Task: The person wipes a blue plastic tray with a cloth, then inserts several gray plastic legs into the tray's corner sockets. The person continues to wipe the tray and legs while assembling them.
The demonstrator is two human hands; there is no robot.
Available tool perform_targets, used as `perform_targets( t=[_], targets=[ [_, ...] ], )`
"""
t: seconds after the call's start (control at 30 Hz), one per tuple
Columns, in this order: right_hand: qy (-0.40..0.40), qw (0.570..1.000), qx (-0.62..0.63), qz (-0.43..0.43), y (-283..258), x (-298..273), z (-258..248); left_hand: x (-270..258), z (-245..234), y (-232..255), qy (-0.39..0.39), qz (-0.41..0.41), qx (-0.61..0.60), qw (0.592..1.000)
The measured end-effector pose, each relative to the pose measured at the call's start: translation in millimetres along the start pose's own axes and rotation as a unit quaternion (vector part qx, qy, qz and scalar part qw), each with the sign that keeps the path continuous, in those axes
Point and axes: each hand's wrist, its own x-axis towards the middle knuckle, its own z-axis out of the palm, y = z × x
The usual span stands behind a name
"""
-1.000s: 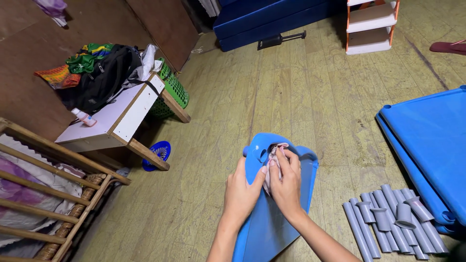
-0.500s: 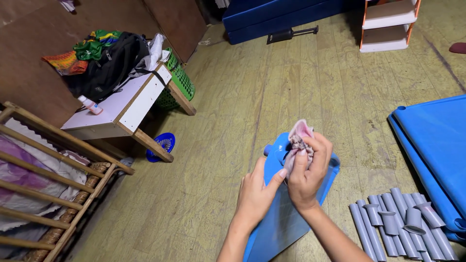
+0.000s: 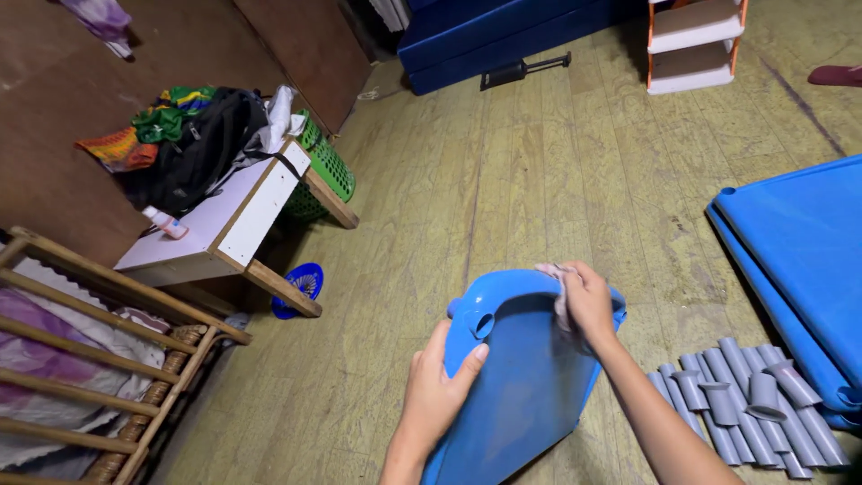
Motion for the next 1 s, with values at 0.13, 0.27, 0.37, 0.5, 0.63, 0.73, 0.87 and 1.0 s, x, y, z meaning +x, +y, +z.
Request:
perform_targets(
  t=[0.13, 0.27, 0.37, 0.5, 0.63, 0.73, 0.87, 1.0],
  targets=[
    [-0.055, 0.976, 0.0, -0.209, -37, -20, 27, 5, 2, -7, 0.006, 0.004, 0.021, 1.0],
    [-0.054, 0.977, -0.014, -0.205, -40, -19, 21, 9, -2, -14, 0.018, -0.008, 0.035, 0.999],
    [0.005, 0.972, -0.143, -0.187, -14, -10, -11, 7, -7, -25, 0.033, -0.004, 0.038, 0.999],
    [0.043, 0.96, -0.253, -0.115, 15, -12, -39, -3, -19, -38, 0.025, -0.069, 0.121, 0.99],
    [0.05, 0.962, -0.266, -0.05, 1, -33, -36, -10, -30, -26, 0.106, 0.083, 0.196, 0.971],
    [0.05, 0.949, -0.3, -0.078, -28, -57, -20, -17, -32, -8, 0.141, 0.2, 0.385, 0.89],
    [0.015, 0.898, -0.372, -0.236, -76, -80, 1, -14, 1, 4, -0.041, 0.208, 0.511, 0.833],
    [0.016, 0.846, -0.352, -0.4, -122, -95, 11, -1, 24, 4, -0.182, 0.0, 0.455, 0.872]
  ],
)
